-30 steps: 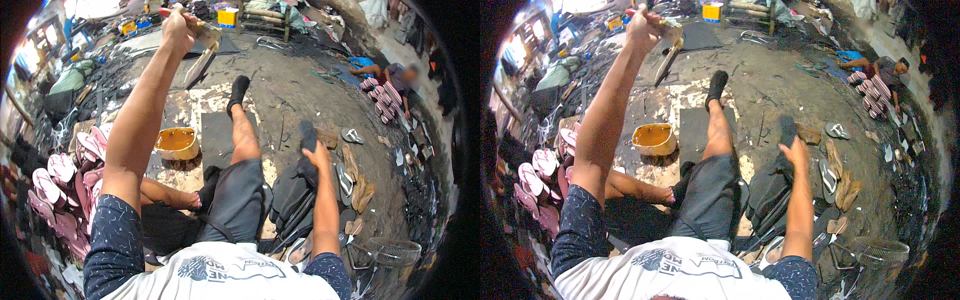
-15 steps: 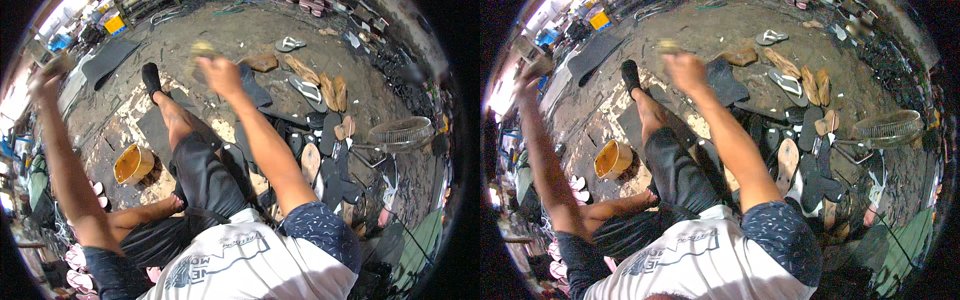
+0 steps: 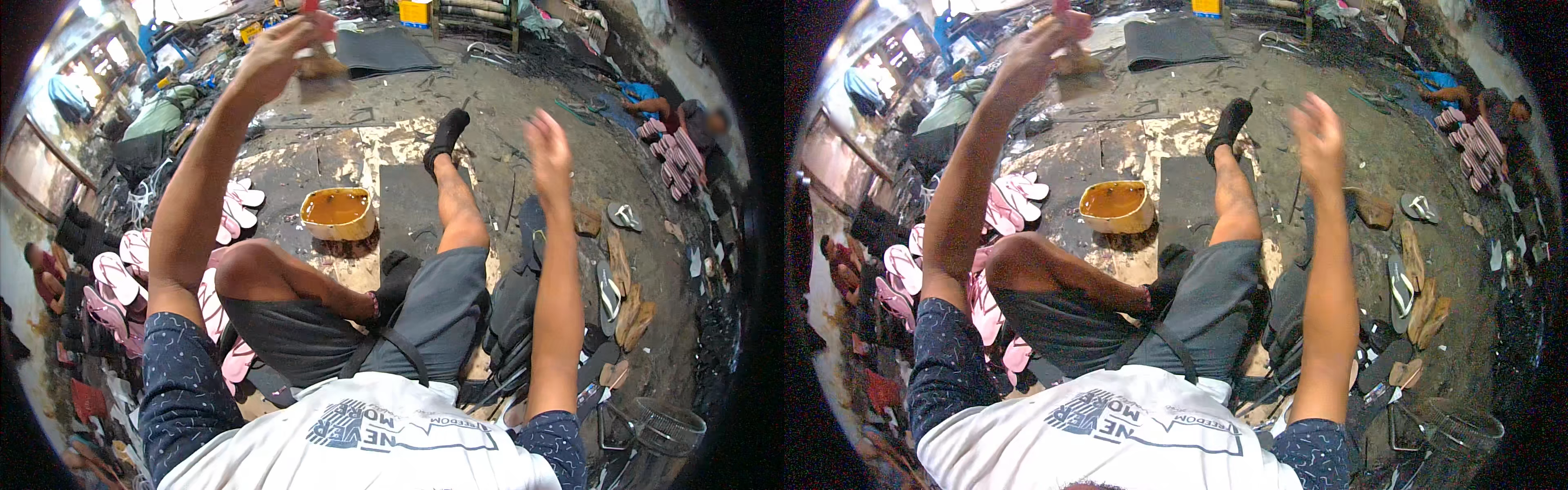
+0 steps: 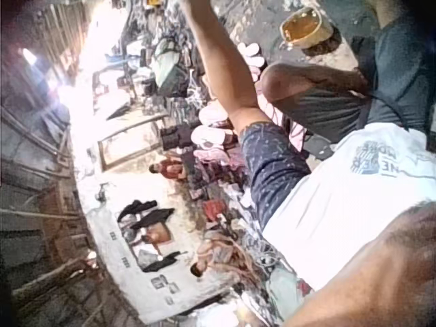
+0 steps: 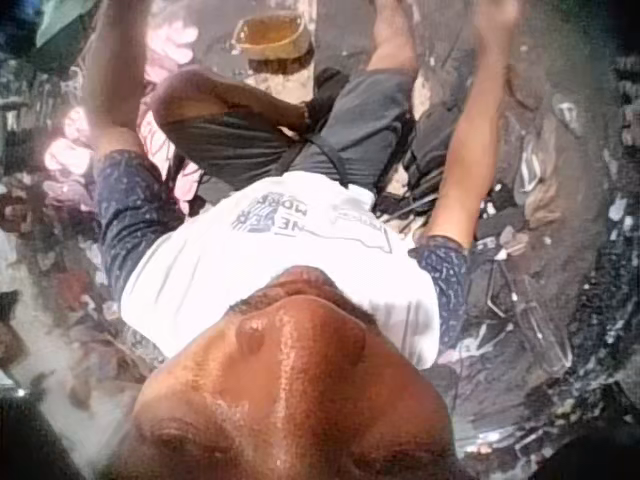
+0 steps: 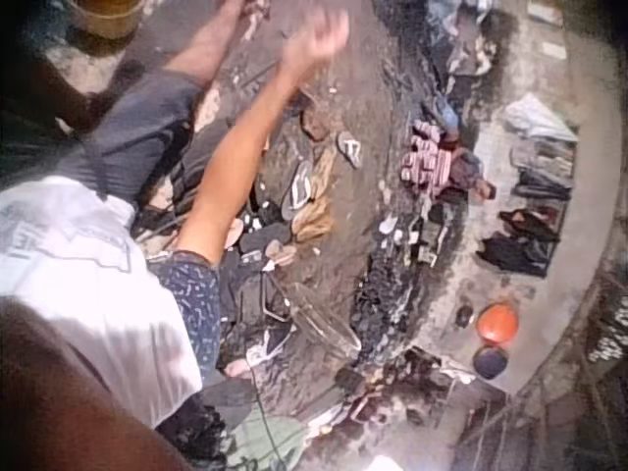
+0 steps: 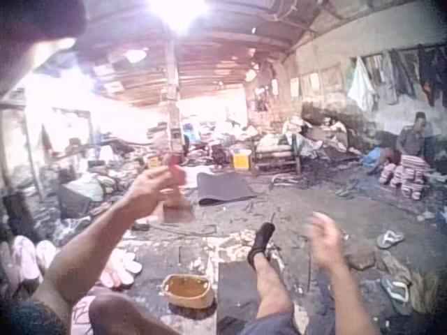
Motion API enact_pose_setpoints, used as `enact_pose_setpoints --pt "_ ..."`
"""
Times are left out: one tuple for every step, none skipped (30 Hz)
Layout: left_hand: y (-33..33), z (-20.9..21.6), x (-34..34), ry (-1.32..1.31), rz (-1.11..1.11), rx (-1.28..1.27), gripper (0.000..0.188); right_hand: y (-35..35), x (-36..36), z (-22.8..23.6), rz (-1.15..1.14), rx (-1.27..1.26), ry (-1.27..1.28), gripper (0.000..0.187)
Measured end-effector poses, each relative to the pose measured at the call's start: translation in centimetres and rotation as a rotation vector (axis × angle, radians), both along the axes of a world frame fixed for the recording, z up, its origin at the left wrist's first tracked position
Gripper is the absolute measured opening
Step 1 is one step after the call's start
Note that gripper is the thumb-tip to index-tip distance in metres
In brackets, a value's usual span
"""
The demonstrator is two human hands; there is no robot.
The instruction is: The person sits on the floor and applies a brown liquid to the soles of flip-flops using a brush. They pick up each sandal, coat the sole, and place it down, repeating the process for multiple items.
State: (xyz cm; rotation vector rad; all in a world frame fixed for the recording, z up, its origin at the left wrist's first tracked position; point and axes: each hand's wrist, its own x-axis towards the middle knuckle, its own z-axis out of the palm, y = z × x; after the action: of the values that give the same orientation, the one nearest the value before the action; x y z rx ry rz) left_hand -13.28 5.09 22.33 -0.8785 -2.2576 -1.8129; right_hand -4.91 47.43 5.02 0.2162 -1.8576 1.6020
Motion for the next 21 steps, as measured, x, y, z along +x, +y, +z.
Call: enact_pose_setpoints --pt "0.9 -0.6 1.2 0.055 0.032 -0.032 0.036 -5.7 1.6 5.7 0.200 0.136 -0.071 0.053" --pt "2.2 -1.0 2.3 0.070 0.007 -0.091 0.038 -9.5 1.5 8.2 0.304 0.285 0.004 0.050" --pt "3.3 -1.1 3.2 0.094 -0.024 -0.146 0.040 -12.6 1.3 9.7 0.347 0.375 -0.015 0.050" --pt "3.4 -1.1 4.0 0.128 -0.072 -0.168 0.045 -15.7 0.6 10.3 0.415 0.448 -0.027 0.051" --pt "3.8 -0.9 4.4 0.167 -0.132 -0.177 0.051 -17.7 -0.5 10.8 0.611 0.307 0.010 0.043" --pt "3.5 -1.0 4.5 0.158 -0.161 -0.160 0.052 -18.5 -0.8 11.8 0.586 0.483 -0.080 0.038" --pt "1.7 -0.6 4.0 0.262 -0.096 -0.266 0.056 -19.3 -0.8 13.1 0.565 0.656 -0.168 0.033" --pt "-0.9 0.4 2.7 0.362 -0.030 -0.376 0.059 -19.7 -1.2 14.0 0.480 0.793 -0.046 0.031" --pt "-2.4 1.2 3.2 0.459 0.033 -0.397 0.051 -19.3 -2.2 13.9 0.387 0.927 0.063 0.029" --pt "-3.7 2.2 3.5 0.561 0.097 -0.405 0.044 -17.7 -4.5 12.8 0.444 0.763 0.269 0.025" --pt "-4.2 2.9 4.0 0.649 0.161 -0.316 0.026 -15.3 -5.9 12.9 0.434 0.751 0.092 0.025" --pt "-7.1 4.9 7.2 0.430 0.214 -0.029 0.029 -14.8 -8.0 13.3 0.498 0.606 0.042 0.027" --pt "-11.5 4.2 8.0 0.421 0.303 0.106 0.029 -17.9 -2.3 16.2 0.479 0.507 -0.014 0.030" --pt "-12.2 2.1 5.1 0.426 0.268 0.344 0.030 -14.2 -5.6 15.4 0.358 0.567 0.226 0.029" --pt "-12.9 2.2 5.7 0.376 0.325 0.273 0.029 -15.5 -6.4 15.0 0.419 0.334 0.156 0.030" --pt "-13.6 2.5 6.2 0.324 0.381 0.204 0.029 -16.8 -7.0 14.9 0.475 0.103 0.078 0.032" --pt "-13.8 1.8 6.4 0.255 0.423 0.154 0.029 -18.3 -6.4 15.0 0.506 -0.111 -0.021 0.034" --pt "-13.7 1.2 6.4 0.213 0.439 0.122 0.033 -20.0 -5.2 14.5 0.572 -0.249 -0.044 0.036" --pt "-12.3 0.6 6.7 0.175 0.411 0.106 0.037 -21.5 -5.7 14.2 0.555 -0.329 0.015 0.037" --pt "-10.5 0.0 6.8 0.135 0.377 0.091 0.041 -23.0 -7.0 13.5 0.542 -0.409 0.079 0.039" --pt "-8.1 -1.1 6.6 0.090 0.316 0.092 0.045 -24.3 -7.9 12.9 0.520 -0.482 0.147 0.041"
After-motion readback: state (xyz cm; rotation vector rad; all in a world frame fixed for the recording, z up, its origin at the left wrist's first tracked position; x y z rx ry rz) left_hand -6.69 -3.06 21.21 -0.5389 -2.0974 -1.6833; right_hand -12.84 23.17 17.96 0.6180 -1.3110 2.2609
